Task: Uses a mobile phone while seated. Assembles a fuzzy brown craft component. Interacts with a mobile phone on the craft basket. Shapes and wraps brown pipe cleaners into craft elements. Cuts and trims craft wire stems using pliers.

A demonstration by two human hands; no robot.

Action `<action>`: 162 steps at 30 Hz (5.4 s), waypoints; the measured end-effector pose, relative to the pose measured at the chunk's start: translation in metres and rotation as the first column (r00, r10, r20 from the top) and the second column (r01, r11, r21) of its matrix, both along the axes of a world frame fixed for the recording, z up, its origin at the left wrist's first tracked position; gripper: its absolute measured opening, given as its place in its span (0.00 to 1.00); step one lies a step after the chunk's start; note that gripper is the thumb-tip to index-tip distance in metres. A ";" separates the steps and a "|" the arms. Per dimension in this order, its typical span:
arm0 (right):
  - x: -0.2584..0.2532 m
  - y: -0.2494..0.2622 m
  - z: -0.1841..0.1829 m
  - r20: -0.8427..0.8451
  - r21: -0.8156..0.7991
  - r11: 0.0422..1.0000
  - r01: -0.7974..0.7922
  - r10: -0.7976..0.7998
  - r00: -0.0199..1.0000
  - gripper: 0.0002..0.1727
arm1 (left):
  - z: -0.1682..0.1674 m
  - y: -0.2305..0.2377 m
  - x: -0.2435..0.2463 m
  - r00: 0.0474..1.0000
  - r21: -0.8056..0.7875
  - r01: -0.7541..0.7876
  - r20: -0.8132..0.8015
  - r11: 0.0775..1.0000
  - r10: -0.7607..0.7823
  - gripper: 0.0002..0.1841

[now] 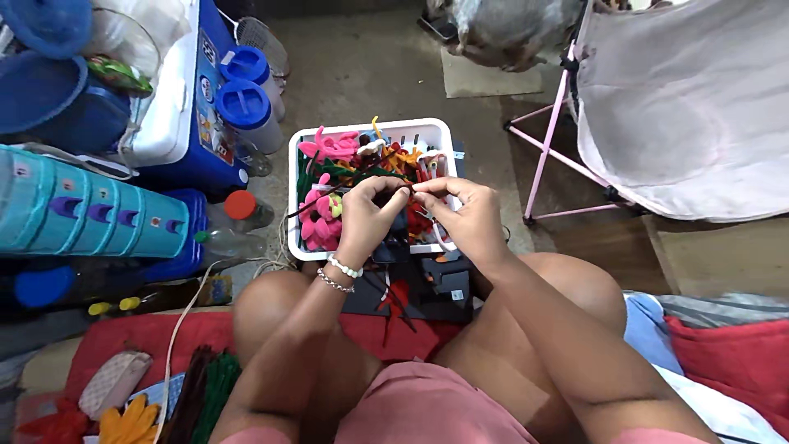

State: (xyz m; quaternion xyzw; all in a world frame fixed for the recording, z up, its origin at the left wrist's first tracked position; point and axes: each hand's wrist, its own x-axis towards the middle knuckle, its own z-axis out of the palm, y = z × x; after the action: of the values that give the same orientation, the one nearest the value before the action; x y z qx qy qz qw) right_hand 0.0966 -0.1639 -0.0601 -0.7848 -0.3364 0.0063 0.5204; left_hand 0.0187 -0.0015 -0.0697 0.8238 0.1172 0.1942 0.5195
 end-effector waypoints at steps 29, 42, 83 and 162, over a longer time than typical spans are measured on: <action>0.008 0.011 -0.010 0.109 0.059 0.988 -0.143 0.136 0.985 0.15 | 0.012 0.011 0.001 0.999 -0.314 0.031 0.020 0.949 -0.027 0.07; 0.008 0.010 -0.009 0.125 0.099 0.995 0.004 -0.017 0.992 0.07 | 0.000 -0.005 0.009 0.999 -0.450 -0.038 0.012 0.892 0.049 0.05; 0.007 0.005 0.001 0.178 -0.032 0.999 -0.017 0.022 0.984 0.06 | 0.015 -0.014 -0.012 0.990 -0.700 -0.067 -0.134 0.711 -0.040 0.08; 0.029 -0.013 0.004 0.574 -0.332 0.927 -0.173 0.344 0.743 0.07 | 0.012 0.009 -0.009 0.955 0.064 0.263 -0.161 0.963 -0.250 0.06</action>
State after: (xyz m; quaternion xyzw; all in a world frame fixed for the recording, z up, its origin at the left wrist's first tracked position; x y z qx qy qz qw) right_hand 0.1259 -0.1764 -0.0560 -0.7482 -0.5917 -0.1369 0.2672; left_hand 0.0096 0.0074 -0.0579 0.8657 0.0398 0.0669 0.4945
